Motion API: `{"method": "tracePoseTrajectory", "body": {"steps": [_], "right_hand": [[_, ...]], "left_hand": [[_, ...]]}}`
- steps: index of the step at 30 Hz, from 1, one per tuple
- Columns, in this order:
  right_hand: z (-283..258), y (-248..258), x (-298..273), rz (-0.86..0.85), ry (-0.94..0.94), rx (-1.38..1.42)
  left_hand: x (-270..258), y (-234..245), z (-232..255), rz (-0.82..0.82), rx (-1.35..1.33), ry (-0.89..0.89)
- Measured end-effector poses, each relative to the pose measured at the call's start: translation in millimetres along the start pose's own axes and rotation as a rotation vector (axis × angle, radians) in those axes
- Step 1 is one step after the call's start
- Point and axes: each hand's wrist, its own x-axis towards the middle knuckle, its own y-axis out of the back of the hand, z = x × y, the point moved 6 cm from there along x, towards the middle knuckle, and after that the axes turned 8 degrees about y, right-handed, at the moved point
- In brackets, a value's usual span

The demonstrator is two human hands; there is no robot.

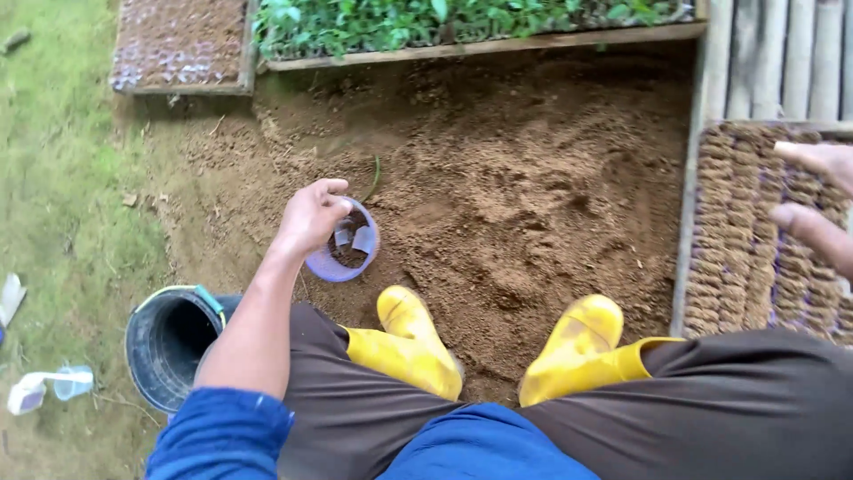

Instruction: The person sits on the ground and repeatedly fills small transparent plastic pouches with soil using their hands. They then place the filled pouches into a wooden tray next to seedlings.

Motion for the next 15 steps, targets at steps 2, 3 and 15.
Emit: {"method": "tracePoseTrajectory", "body": {"steps": [2,3,15], "right_hand": [[-73.6,-2.8,31.4,-0.039,-0.007,-0.034],[-91.8,-8.3,38.7,-0.050,0.000,-0.033],[-128.0,-112.9,50.5,-0.656,-0.328,-0.535]], "left_hand": [[31.4,9.6,-30.6,0.126,0.068,0.000],[50.7,6.9,-49.4,0.129,0.059,0.010],[159.6,-63.3,-197.1,0.002,0.438,0.393]]}}
